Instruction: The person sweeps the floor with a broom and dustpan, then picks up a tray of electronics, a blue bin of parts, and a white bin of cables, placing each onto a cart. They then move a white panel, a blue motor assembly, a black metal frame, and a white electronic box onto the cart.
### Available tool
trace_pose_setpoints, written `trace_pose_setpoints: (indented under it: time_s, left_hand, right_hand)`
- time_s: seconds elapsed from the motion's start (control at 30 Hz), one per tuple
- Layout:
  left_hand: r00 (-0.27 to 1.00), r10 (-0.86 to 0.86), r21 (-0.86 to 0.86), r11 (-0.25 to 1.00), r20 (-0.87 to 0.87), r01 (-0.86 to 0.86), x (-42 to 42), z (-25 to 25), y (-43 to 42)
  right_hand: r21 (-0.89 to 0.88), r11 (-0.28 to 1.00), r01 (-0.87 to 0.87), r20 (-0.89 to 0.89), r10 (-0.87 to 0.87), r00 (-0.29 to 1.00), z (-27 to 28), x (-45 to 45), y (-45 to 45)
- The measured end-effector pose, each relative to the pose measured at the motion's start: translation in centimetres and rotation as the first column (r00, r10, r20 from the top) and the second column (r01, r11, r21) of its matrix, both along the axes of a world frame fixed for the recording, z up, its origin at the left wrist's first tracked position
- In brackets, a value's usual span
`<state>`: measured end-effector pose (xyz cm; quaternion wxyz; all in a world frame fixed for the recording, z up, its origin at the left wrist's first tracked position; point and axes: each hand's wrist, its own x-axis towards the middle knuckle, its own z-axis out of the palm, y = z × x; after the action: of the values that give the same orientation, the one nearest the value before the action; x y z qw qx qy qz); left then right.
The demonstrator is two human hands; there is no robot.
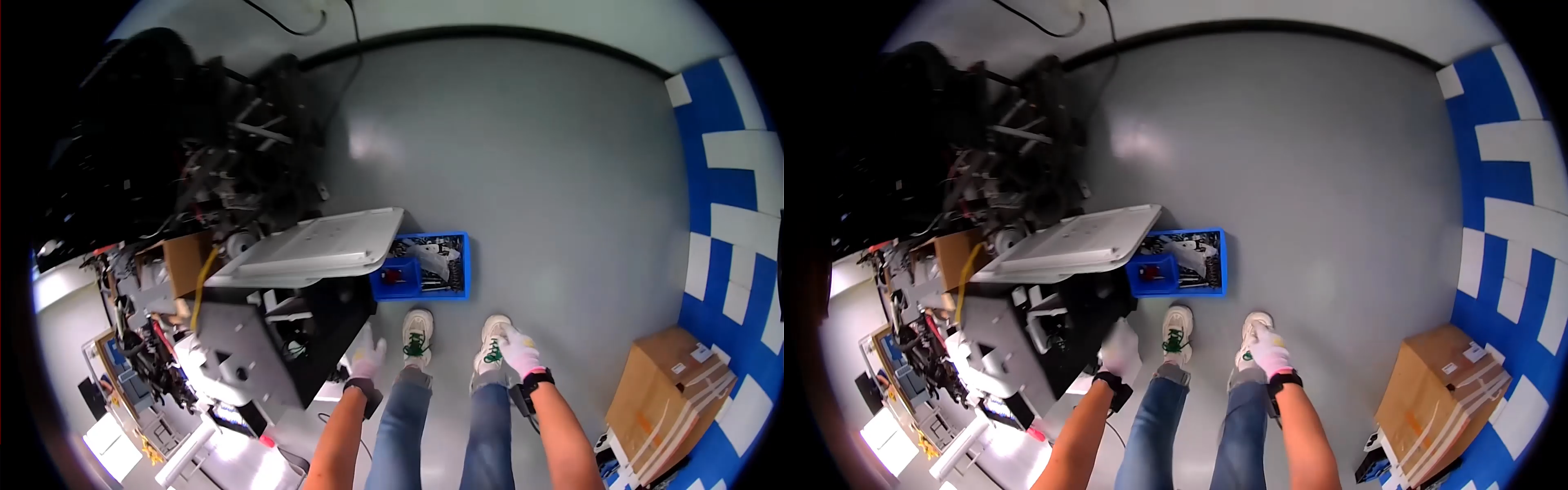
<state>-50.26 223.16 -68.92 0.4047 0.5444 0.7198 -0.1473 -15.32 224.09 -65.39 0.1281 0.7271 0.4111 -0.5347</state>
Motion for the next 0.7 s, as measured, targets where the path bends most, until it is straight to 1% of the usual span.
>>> trace_pose_setpoints:
  time_s: [0.03,0.07,0.1,0.13,0.17,0.2,0.23,0.27,0.3,0.33,0.4,0.47,0.5,0.53,0.6,0.67,0.7]
  left_hand:
    - [0.994,0.108,0.007,0.994,0.034,-0.108,0.4,-1.9,1.9]
    - [0.948,0.305,0.024,0.951,0.093,-0.309,1.2,-2.7,4.0]
    - [0.955,0.293,0.016,0.956,0.038,-0.294,0.7,-5.5,5.3]
    - [0.957,0.29,0.061,0.956,-0.033,-0.287,0.2,-8.6,6.1]
    - [0.942,0.335,0.11,0.938,-0.033,-0.33,-0.4,-11.4,6.6]
    - [0.905,0.423,0.051,0.905,-0.039,-0.421,0.1,-11.8,8.2]
    - [0.891,0.452,0.049,0.892,-0.048,-0.449,0.5,-12.8,9.3]
    - [0.912,0.408,0.102,0.907,0.035,-0.41,-1.7,-17.0,8.7]
    - [0.892,0.444,0.117,0.885,0.086,-0.451,-1.9,-18.6,9.2]
    - [0.868,0.477,0.132,0.859,0.14,-0.494,-2.1,-19.8,9.5]
    - [0.77,0.562,0.057,0.796,0.301,-0.603,-4.0,-22.2,9.1]
    - [0.841,0.508,0.065,0.848,0.189,-0.527,-3.8,-21.0,9.3]
    - [0.874,0.467,0.068,0.876,0.133,-0.478,-2.7,-19.3,10.1]
    - [0.905,0.419,0.072,0.903,0.077,-0.424,-2.0,-18.0,10.8]
    - [0.922,0.36,0.072,0.925,0.143,-0.373,-1.0,-15.4,10.3]
    - [0.958,0.262,0.054,0.961,0.118,-0.27,0.4,-12.4,9.2]
    - [0.96,0.238,0.049,0.968,0.145,-0.247,1.3,-10.7,8.5]
  right_hand:
    - [0.006,0.999,-0.035,0.035,0.035,0.999,-3.1,-1.0,0.5]
    - [0.013,0.997,-0.07,0.063,0.069,0.996,-6.0,-2.1,0.9]
    - [0.019,0.994,-0.108,0.086,0.106,0.991,-9.0,-3.4,1.5]
    - [0.082,0.996,-0.035,0.102,0.027,0.994,-10.6,-4.7,2.6]
    - [0.14,0.989,0.04,0.112,-0.056,0.992,-12.1,-5.7,3.8]
    - [0.172,0.978,0.12,0.095,-0.138,0.986,-14.7,-6.4,4.3]
    - [0.156,0.967,0.201,0.068,-0.214,0.975,-16.4,-6.9,5.4]
    - [0.24,0.942,0.234,0.033,-0.249,0.968,-19.2,-7.3,5.3]
    - [0.169,0.946,0.276,-0.017,-0.277,0.961,-20.1,-7.5,6.6]
    - [0.214,0.917,0.336,0.011,-0.346,0.938,-21.2,-8.2,6.9]
    - [0.256,0.879,0.402,0.023,-0.421,0.907,-22.0,-8.4,7.5]
    - [0.338,0.856,0.39,0.044,-0.429,0.902,-23.5,-8.7,5.7]
    - [0.393,0.835,0.386,0.058,-0.441,0.896,-23.6,-8.3,5.4]
    - [0.337,0.86,0.383,0.072,-0.429,0.901,-22.6,-7.9,5.0]
    - [0.3,0.86,0.413,0.056,-0.448,0.892,-20.2,-6.8,3.4]
    - [0.285,0.856,0.431,0.07,-0.467,0.882,-17.6,-5.4,-0.1]
    - [0.209,0.883,0.421,0.071,-0.443,0.893,-16.0,-4.3,-1.7]
